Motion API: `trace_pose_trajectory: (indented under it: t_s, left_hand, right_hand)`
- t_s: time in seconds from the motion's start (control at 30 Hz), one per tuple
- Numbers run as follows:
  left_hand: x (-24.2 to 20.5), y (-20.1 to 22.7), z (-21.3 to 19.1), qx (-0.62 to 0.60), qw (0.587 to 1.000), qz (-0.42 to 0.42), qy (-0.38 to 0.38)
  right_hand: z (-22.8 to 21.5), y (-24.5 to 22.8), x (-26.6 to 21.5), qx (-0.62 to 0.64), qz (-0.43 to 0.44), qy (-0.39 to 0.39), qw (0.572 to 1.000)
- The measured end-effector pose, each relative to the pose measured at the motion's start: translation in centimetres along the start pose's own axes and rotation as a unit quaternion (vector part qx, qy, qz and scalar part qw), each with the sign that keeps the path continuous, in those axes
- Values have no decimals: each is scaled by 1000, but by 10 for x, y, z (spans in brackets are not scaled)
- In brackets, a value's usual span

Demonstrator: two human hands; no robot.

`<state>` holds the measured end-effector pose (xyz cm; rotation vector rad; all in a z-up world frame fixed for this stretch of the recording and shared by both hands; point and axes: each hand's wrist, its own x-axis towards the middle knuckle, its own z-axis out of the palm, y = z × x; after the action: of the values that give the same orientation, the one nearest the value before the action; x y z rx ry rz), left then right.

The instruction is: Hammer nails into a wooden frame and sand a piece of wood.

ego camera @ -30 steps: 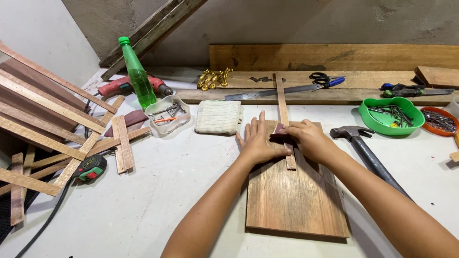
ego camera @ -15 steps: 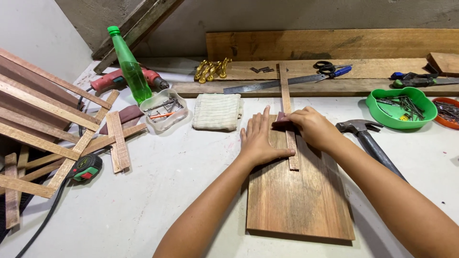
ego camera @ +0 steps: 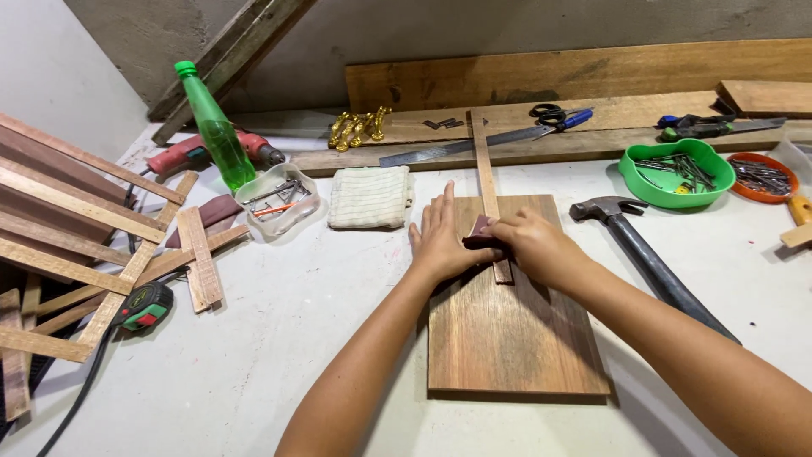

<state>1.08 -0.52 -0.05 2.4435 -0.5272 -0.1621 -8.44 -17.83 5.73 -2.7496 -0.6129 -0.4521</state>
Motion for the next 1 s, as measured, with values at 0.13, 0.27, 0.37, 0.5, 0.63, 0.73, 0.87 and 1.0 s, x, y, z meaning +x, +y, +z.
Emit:
trace_pose_trajectory:
  t_s: [0.13, 0.27, 0.37, 0.5, 0.63, 0.73, 0.87, 1.0]
  left_hand:
    - [-3, 3, -3, 10, 1000, 3, -3]
    - [-8, 5, -3, 5, 1000, 6, -9]
    - [-4, 4, -3, 3, 1000, 12, -7]
    - [-14, 11, -6, 13, 1000, 6, 3]
    - [-39, 16, 3, 25, 997, 34, 66]
    - [-57, 25, -5, 28, 997, 43, 62]
    - [-66, 36, -14, 36, 999, 11, 19]
    - [-65, 30, -4, 43, 997, 37, 58]
  right_hand:
    - [-2, -2, -10, 3, -9, 4, 1000]
    - [2, 10, 7, -3, -16, 19, 1000]
    - [8, 27, 30, -4, 9, 19, 1000]
    - [19, 43, 36, 3, 35, 27, 999]
    - [16, 39, 38, 7, 28, 29, 999]
    - [16, 34, 34, 12, 40, 22, 999]
    - [15, 28, 20, -8, 32, 17, 999]
    - [1, -2, -15, 0, -13, 14, 1000]
